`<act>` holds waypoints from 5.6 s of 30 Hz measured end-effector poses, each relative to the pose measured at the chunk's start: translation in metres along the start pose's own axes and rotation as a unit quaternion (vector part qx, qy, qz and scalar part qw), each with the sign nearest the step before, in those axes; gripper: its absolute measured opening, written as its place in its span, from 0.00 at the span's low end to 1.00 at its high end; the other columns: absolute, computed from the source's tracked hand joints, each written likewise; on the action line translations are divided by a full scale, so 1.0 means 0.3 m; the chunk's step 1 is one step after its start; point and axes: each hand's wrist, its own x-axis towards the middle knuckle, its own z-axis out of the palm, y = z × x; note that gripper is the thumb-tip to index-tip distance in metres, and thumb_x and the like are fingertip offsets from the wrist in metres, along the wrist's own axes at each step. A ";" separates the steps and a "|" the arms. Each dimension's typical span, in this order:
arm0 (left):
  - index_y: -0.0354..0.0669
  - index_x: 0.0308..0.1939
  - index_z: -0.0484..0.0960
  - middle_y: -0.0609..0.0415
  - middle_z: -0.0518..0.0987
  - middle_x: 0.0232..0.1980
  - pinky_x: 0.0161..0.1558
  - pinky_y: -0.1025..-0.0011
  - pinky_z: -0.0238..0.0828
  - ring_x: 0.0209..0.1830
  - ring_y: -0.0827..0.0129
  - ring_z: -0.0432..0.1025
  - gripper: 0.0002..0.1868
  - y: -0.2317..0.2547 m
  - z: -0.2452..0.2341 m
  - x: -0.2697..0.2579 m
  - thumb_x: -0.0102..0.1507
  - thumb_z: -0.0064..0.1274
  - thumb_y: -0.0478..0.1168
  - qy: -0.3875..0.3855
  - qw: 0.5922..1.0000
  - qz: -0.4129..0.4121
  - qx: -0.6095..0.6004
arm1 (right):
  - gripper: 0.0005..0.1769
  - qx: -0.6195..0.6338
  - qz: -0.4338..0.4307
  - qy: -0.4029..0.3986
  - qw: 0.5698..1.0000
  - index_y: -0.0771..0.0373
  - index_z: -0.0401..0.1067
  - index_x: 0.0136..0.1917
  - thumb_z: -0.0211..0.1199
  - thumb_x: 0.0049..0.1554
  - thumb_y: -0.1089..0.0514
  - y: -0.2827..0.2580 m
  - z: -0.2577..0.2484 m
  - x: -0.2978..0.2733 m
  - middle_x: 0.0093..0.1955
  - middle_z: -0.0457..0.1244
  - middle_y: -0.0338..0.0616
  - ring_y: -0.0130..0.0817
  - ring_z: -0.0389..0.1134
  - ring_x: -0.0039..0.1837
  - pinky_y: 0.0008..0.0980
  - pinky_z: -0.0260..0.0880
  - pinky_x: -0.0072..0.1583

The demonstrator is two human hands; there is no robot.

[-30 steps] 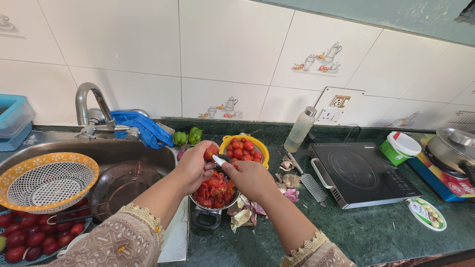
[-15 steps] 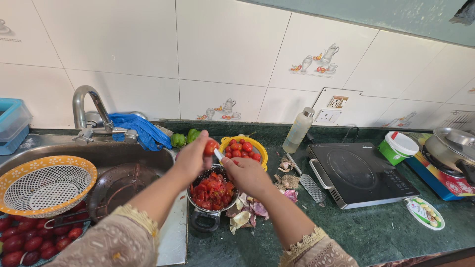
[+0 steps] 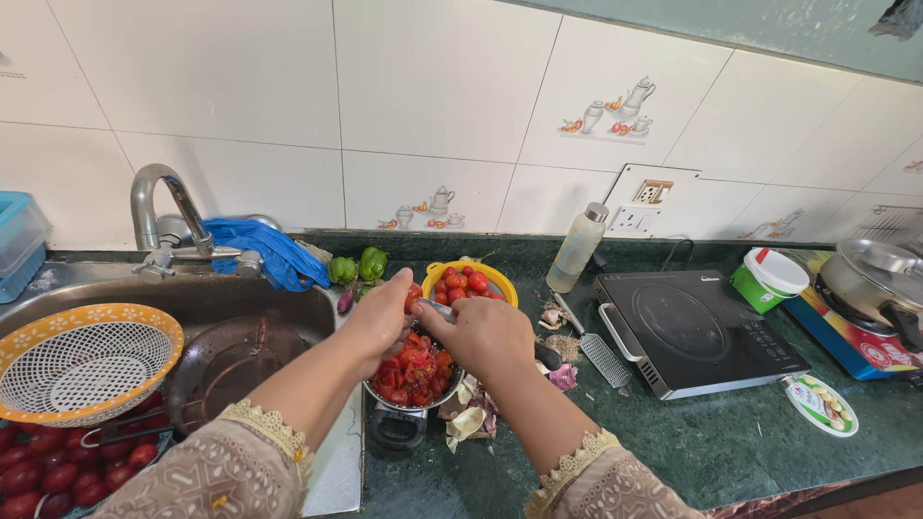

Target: The person chops cherry tomatoes with a knife over a small metal pot, placing the cut pieces into the pot. The person repeatedly picks tomatoes from a yellow colander, cuts them, and drops the pieces into the pot while discarding scraps onto the countertop.

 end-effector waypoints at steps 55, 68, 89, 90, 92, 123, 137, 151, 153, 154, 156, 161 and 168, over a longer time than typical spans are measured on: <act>0.43 0.59 0.72 0.50 0.77 0.45 0.52 0.70 0.80 0.43 0.68 0.76 0.14 -0.135 0.038 0.125 0.70 0.50 0.40 -0.089 0.914 0.047 -0.393 | 0.27 0.448 0.132 0.038 0.884 0.58 0.80 0.40 0.56 0.59 0.35 0.103 0.259 0.159 0.32 0.65 0.47 0.39 0.71 0.42 0.37 0.74 0.53; 0.43 0.57 0.71 0.46 0.79 0.48 0.53 0.72 0.80 0.45 0.68 0.77 0.21 -0.179 0.011 0.169 0.63 0.62 0.38 -0.008 0.971 0.057 -0.231 | 0.37 0.334 0.126 0.030 0.934 0.60 0.82 0.49 0.49 0.60 0.27 0.144 0.300 0.093 0.50 0.70 0.63 0.61 0.67 0.64 0.50 0.65 0.66; 0.41 0.62 0.73 0.46 0.78 0.50 0.53 0.67 0.81 0.47 0.61 0.78 0.21 -0.271 -0.097 0.234 0.65 0.58 0.34 -0.053 0.948 -0.094 -0.299 | 0.29 -0.040 0.183 -0.018 0.982 0.58 0.74 0.54 0.39 0.65 0.38 0.420 0.192 0.074 0.54 0.70 0.53 0.52 0.71 0.63 0.49 0.71 0.62; 0.42 0.63 0.72 0.45 0.78 0.53 0.55 0.65 0.80 0.49 0.59 0.78 0.22 -0.267 -0.094 0.228 0.65 0.57 0.33 -0.055 0.950 -0.099 -0.291 | 0.29 -0.041 0.209 -0.013 0.977 0.59 0.77 0.55 0.44 0.64 0.38 0.399 0.158 0.056 0.54 0.71 0.52 0.51 0.71 0.63 0.48 0.72 0.62; 0.43 0.60 0.76 0.48 0.79 0.50 0.53 0.68 0.81 0.46 0.63 0.78 0.21 -0.267 -0.101 0.225 0.64 0.61 0.37 -0.046 0.967 -0.098 -0.230 | 0.27 -0.029 0.209 -0.009 0.977 0.57 0.77 0.55 0.49 0.61 0.38 0.467 0.204 0.104 0.53 0.71 0.52 0.50 0.72 0.62 0.47 0.72 0.61; 0.39 0.61 0.77 0.47 0.78 0.53 0.59 0.67 0.77 0.52 0.61 0.75 0.28 -0.383 -0.145 0.316 0.58 0.68 0.32 0.012 0.960 -0.134 -0.246 | 0.35 0.579 0.105 -0.179 0.788 0.53 0.54 0.28 0.50 0.68 0.30 0.086 0.501 0.105 0.23 0.44 0.33 0.24 0.43 0.23 0.22 0.45 0.25; 0.39 0.57 0.81 0.48 0.83 0.42 0.49 0.69 0.81 0.39 0.66 0.79 0.18 -0.495 -0.182 0.410 0.62 0.62 0.31 -0.029 0.953 -0.199 -0.229 | 0.44 0.287 0.029 -0.120 0.950 0.61 0.67 0.70 0.50 0.60 0.23 0.066 0.435 0.143 0.63 0.66 0.58 0.57 0.63 0.71 0.52 0.61 0.71; 0.38 0.55 0.81 0.46 0.81 0.44 0.50 0.64 0.82 0.43 0.63 0.79 0.20 -0.566 -0.156 0.400 0.60 0.67 0.33 0.035 0.961 -0.180 -0.208 | 0.48 0.242 0.087 -0.131 0.957 0.62 0.77 0.57 0.37 0.62 0.19 0.121 0.637 0.182 0.56 0.69 0.59 0.57 0.65 0.68 0.50 0.63 0.70; 0.29 0.57 0.79 0.47 0.78 0.46 0.51 0.70 0.80 0.45 0.65 0.77 0.21 -0.516 -0.137 0.332 0.61 0.64 0.30 0.065 0.979 -0.120 -0.154 | 0.47 0.207 0.083 -0.137 0.965 0.63 0.76 0.56 0.36 0.63 0.21 0.128 0.632 0.181 0.57 0.69 0.58 0.55 0.66 0.68 0.48 0.64 0.70; 0.29 0.57 0.79 0.47 0.78 0.46 0.51 0.70 0.80 0.45 0.65 0.77 0.21 -0.467 -0.148 0.299 0.61 0.64 0.30 0.065 0.979 -0.120 -0.154 | 0.47 0.207 0.083 -0.137 0.965 0.63 0.76 0.56 0.36 0.63 0.21 0.117 0.593 0.169 0.57 0.69 0.58 0.55 0.66 0.68 0.48 0.64 0.70; 0.47 0.48 0.88 0.57 0.86 0.36 0.41 0.76 0.82 0.32 0.73 0.83 0.13 -0.369 -0.172 0.232 0.60 0.66 0.39 0.098 0.971 -0.044 0.215 | 0.44 0.176 0.083 -0.135 0.972 0.64 0.76 0.55 0.37 0.64 0.25 0.094 0.513 0.143 0.57 0.69 0.59 0.55 0.66 0.68 0.51 0.64 0.69; 0.68 0.53 0.87 0.66 0.87 0.42 0.53 0.71 0.78 0.48 0.71 0.82 0.15 -0.447 -0.190 0.333 0.62 0.60 0.50 0.073 0.891 0.016 0.449 | 0.30 0.034 0.012 -0.134 0.990 0.65 0.71 0.60 0.47 0.65 0.38 0.128 0.416 0.146 0.57 0.68 0.61 0.56 0.68 0.65 0.52 0.68 0.66; 0.58 0.63 0.83 0.56 0.85 0.54 0.58 0.59 0.74 0.58 0.57 0.78 0.21 -0.419 -0.151 0.290 0.66 0.49 0.42 0.013 0.872 0.074 0.484 | 0.22 -0.032 -0.034 -0.081 0.996 0.60 0.69 0.59 0.54 0.58 0.44 0.275 0.536 0.248 0.56 0.67 0.57 0.57 0.69 0.62 0.52 0.71 0.63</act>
